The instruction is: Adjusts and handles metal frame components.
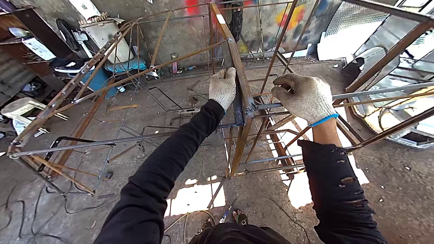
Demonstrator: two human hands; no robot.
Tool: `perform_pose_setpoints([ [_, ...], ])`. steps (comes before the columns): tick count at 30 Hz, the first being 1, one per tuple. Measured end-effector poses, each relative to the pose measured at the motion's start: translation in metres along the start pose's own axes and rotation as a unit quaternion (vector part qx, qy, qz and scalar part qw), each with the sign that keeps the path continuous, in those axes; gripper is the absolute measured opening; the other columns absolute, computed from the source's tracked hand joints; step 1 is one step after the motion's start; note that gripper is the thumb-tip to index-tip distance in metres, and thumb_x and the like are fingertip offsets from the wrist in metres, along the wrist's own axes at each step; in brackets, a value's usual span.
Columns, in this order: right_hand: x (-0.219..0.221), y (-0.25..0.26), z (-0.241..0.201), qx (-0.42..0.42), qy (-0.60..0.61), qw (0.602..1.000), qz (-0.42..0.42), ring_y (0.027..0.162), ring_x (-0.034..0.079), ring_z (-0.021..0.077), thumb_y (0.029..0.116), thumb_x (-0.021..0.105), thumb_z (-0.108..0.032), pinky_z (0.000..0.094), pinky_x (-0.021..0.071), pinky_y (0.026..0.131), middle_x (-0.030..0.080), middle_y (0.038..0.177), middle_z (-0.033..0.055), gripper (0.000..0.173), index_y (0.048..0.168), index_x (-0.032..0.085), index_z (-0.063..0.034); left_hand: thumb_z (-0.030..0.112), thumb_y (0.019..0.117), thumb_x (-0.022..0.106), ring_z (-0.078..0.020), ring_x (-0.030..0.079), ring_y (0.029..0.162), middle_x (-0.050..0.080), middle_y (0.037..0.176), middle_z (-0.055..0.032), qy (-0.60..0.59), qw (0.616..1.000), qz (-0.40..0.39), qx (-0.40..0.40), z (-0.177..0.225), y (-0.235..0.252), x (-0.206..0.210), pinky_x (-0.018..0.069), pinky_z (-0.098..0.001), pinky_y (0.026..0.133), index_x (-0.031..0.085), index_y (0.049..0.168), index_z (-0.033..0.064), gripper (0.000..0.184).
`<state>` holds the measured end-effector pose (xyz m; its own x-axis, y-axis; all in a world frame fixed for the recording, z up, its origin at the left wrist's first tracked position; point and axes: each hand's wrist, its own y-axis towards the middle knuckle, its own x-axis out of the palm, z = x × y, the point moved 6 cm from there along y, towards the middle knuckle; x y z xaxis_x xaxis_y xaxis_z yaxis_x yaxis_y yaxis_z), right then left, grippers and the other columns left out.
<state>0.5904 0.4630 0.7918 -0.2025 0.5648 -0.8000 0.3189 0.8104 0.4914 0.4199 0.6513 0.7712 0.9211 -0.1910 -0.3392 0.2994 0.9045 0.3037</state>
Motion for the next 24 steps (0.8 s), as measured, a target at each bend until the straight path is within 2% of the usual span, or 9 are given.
perform_pose_setpoints([
  [3, 0.0, 0.002, -0.001, 0.0, -0.01, 1.0, -0.001, 0.053, 0.057, 0.0194, 0.0995, 0.053, -0.048, 0.0492, 0.0428, 0.046, 0.064, 0.072, -0.0011, 0.031, 0.114, 0.073, -0.0292, 0.037, 0.108, 0.046, -0.0209, 0.062, 0.073, 0.06, 0.074, -0.0068, 0.051, 0.999, -0.017, -0.006, 0.004, 0.001, -0.002, 0.0506, -0.0471, 0.068, 0.066, 0.083, 0.0086, 0.043],
  [6, 0.001, 0.015, -0.004, 0.002, -0.027, 0.999, -0.019, 0.068, 0.065, 0.026, 0.0981, 0.054, -0.045, 0.0583, 0.0457, 0.055, 0.069, 0.08, 0.0021, 0.032, 0.115, 0.075, -0.0263, 0.036, 0.1083, 0.046, -0.0207, 0.063, 0.074, 0.062, 0.076, -0.0067, 0.036, 0.999, -0.015, -0.008, 0.003, 0.0, -0.002, 0.0514, -0.0467, 0.069, 0.067, 0.086, 0.0085, 0.042],
  [9, 0.002, 0.023, -0.003, 0.023, -0.047, 0.998, -0.031, 0.076, 0.069, 0.0266, 0.0967, 0.054, -0.049, 0.0621, 0.0488, 0.063, 0.072, 0.084, 0.0008, 0.033, 0.113, 0.075, -0.0295, 0.038, 0.1083, 0.045, -0.0217, 0.064, 0.075, 0.063, 0.077, -0.0074, 0.052, 0.998, -0.018, -0.01, 0.004, 0.001, -0.002, 0.0516, -0.0478, 0.069, 0.067, 0.087, 0.0091, 0.042],
  [12, 0.003, 0.025, -0.004, 0.024, -0.053, 0.997, -0.049, 0.079, 0.07, 0.0279, 0.0967, 0.054, -0.051, 0.0635, 0.0496, 0.065, 0.073, 0.085, 0.0019, 0.033, 0.11, 0.076, -0.0297, 0.042, 0.109, 0.039, -0.0263, 0.066, 0.085, 0.065, 0.086, -0.0108, 0.103, 0.992, -0.059, -0.033, 0.007, 0.002, -0.003, 0.0532, -0.0531, 0.076, 0.067, 0.094, 0.0089, 0.046],
  [14, 0.002, 0.023, -0.005, 0.017, -0.051, 0.997, -0.049, 0.077, 0.069, 0.028, 0.0966, 0.054, -0.051, 0.063, 0.0491, 0.063, 0.072, 0.084, 0.0022, 0.032, 0.107, 0.076, -0.03, 0.043, 0.1096, 0.036, -0.028, 0.067, 0.09, 0.067, 0.091, -0.0127, 0.11, 0.99, -0.075, -0.041, 0.006, 0.004, 0.0, 0.0536, -0.0543, 0.078, 0.066, 0.097, 0.008, 0.048],
  [16, 0.001, 0.018, -0.007, 0.002, -0.036, 0.999, -0.03, 0.07, 0.067, 0.0273, 0.0972, 0.055, -0.049, 0.0601, 0.0459, 0.056, 0.07, 0.079, 0.0025, 0.03, 0.104, 0.077, -0.0286, 0.043, 0.11, 0.035, -0.0282, 0.068, 0.092, 0.067, 0.093, -0.0134, 0.086, 0.992, -0.078, -0.044, 0.005, 0.004, 0.003, 0.054, -0.0543, 0.08, 0.067, 0.099, 0.007, 0.049],
  [20, 0.002, 0.018, -0.006, 0.007, -0.032, 0.999, -0.037, 0.07, 0.067, 0.0272, 0.0983, 0.055, -0.047, 0.0615, 0.0461, 0.057, 0.07, 0.08, 0.0026, 0.03, 0.105, 0.077, -0.0277, 0.039, 0.111, 0.036, -0.0272, 0.067, 0.092, 0.067, 0.093, -0.0142, 0.047, 0.995, -0.081, -0.035, 0.007, 0.003, 0.004, 0.0531, -0.0523, 0.081, 0.067, 0.101, 0.0049, 0.048],
  [24, 0.003, 0.02, -0.004, 0.019, -0.035, 0.998, -0.043, 0.069, 0.067, 0.0264, 0.098, 0.055, -0.048, 0.0615, 0.0461, 0.056, 0.071, 0.079, 0.0014, 0.03, 0.106, 0.077, -0.0295, 0.042, 0.1108, 0.034, -0.028, 0.067, 0.094, 0.067, 0.095, -0.0149, 0.088, 0.99, -0.109, -0.017, 0.008, 0.003, 0.001, 0.0536, -0.0533, 0.082, 0.066, 0.101, 0.0053, 0.05],
])
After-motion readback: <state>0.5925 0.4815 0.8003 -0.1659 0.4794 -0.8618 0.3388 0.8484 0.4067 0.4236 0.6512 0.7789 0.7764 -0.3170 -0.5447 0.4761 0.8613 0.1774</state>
